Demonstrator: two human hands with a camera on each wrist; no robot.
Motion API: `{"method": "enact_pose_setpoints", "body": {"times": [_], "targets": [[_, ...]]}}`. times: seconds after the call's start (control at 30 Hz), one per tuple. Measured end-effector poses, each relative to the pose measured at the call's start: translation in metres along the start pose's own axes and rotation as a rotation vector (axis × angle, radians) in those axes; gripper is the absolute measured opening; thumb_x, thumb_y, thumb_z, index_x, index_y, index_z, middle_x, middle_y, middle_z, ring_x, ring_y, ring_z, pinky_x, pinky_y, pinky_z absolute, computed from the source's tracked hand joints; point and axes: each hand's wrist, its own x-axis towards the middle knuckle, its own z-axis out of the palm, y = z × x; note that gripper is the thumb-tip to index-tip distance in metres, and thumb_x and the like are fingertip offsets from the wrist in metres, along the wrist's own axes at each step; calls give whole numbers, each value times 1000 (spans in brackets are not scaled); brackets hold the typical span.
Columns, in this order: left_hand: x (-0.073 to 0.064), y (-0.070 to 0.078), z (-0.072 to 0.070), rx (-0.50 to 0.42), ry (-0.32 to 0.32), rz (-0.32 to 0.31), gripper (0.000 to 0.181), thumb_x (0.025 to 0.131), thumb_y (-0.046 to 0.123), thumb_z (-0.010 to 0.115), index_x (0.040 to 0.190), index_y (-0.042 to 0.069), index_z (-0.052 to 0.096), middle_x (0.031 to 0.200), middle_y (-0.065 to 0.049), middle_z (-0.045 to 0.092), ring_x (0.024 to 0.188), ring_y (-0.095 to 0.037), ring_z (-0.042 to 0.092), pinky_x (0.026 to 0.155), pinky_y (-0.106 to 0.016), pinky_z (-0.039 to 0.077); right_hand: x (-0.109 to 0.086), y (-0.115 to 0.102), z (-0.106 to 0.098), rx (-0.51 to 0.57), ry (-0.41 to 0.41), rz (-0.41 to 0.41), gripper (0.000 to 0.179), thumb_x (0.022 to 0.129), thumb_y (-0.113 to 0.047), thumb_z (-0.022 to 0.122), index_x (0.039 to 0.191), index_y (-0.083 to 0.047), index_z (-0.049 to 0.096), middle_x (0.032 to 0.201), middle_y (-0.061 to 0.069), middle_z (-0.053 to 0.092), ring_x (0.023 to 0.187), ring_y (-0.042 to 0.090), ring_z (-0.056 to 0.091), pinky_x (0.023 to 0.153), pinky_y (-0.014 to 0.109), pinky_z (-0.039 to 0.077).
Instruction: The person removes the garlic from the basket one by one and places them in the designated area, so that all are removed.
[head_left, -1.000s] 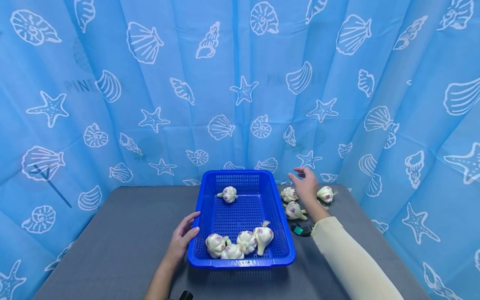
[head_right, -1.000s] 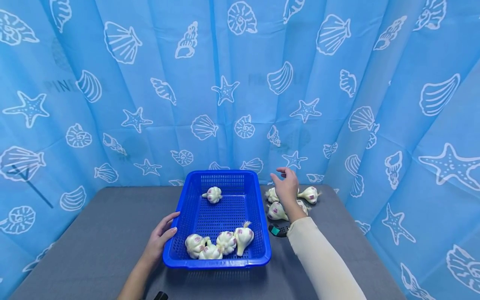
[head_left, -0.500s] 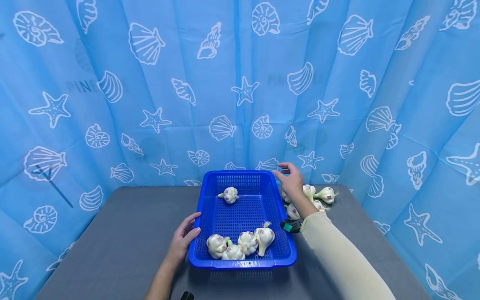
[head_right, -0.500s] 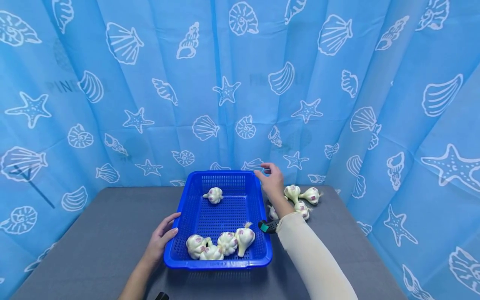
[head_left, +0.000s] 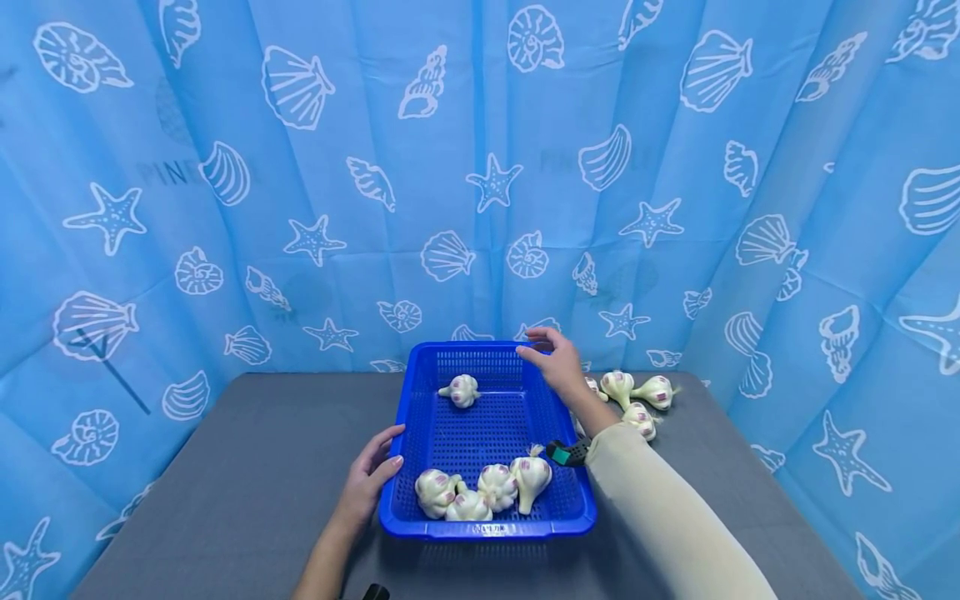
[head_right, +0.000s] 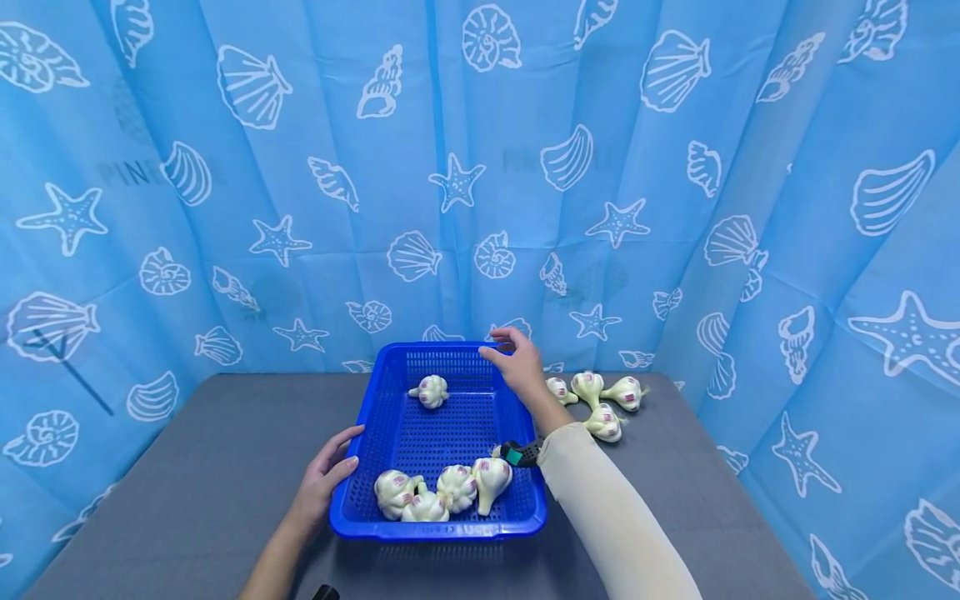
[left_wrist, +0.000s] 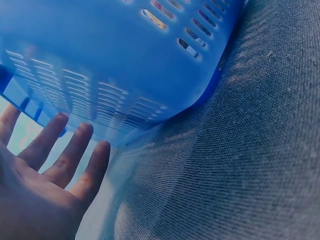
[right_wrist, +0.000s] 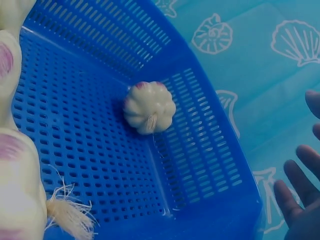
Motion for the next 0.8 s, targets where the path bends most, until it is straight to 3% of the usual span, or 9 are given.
{"method": "enact_pose_setpoints", "body": {"times": [0.5, 0.8], "targets": [[0, 0, 0, -2, -3, -6, 44, 97, 13, 54, 140, 8, 49, 142, -24, 45, 125, -43, 46, 95, -57, 42, -1, -5, 14, 85, -253, 131, 50, 92, -18, 68, 134, 3, 50, 135, 28, 50, 121, 38, 51, 94, 51, 45], [0, 0, 0, 4, 0, 3, 44, 96, 12, 54, 140, 7, 49, 141, -25, 46, 124, -43, 47, 95, -56, 42, 1, -2, 29, 69, -315, 162, 53, 90, -19, 70, 135, 3, 50, 137, 26, 49, 122, 37, 51, 97, 52, 43]]}}
